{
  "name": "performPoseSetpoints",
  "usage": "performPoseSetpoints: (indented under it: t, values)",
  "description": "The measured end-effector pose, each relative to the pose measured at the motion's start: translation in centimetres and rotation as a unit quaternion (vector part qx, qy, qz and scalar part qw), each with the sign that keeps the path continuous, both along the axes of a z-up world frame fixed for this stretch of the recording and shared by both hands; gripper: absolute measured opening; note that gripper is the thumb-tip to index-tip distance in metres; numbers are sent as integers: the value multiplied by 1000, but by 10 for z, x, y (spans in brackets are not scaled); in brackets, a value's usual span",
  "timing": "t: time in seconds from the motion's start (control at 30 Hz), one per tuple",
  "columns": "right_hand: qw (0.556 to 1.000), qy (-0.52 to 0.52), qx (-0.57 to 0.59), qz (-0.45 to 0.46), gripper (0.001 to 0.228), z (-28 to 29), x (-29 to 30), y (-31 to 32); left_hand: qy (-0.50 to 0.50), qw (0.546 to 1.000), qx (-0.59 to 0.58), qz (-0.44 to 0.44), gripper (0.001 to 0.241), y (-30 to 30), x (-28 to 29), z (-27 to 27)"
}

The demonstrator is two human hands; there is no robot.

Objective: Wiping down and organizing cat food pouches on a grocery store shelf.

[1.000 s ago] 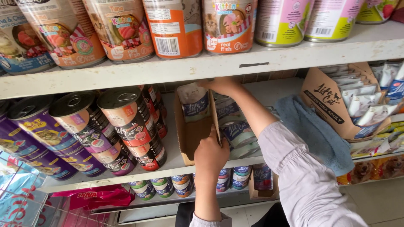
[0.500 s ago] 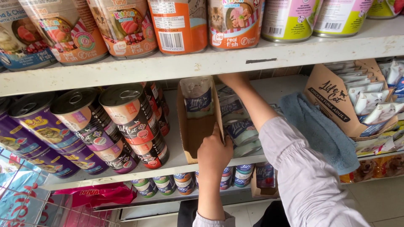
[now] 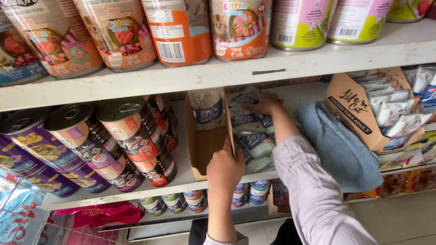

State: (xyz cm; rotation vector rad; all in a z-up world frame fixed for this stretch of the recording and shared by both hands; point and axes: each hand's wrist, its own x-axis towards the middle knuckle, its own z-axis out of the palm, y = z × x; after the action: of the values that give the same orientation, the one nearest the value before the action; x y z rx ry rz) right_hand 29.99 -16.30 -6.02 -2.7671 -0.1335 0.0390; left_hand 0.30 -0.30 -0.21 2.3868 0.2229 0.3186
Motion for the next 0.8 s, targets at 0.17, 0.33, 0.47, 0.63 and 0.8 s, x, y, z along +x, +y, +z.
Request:
performPoseSetpoints:
  t: [0.17, 0.33, 0.47, 0.63, 0.8]
  values:
    - [999, 3, 26, -39, 120, 5, -2, -5, -7, 1000, 1, 3, 57, 0, 1, -2]
    - [934, -113, 339, -4, 86, -22, 20, -33, 11, 1000, 6, 4, 55, -1, -2, 4]
    - [905, -80, 415, 42, 57, -1, 0, -34, 19, 1000, -1, 1, 55, -2, -2, 1]
    - [823, -204, 528, 47, 32, 11, -4, -28, 16, 1000, -10, 2, 56, -2, -9, 10]
    - [735, -363, 565, 95, 20, 8, -1, -18, -45, 995, -69, -56, 60, 8, -18, 8]
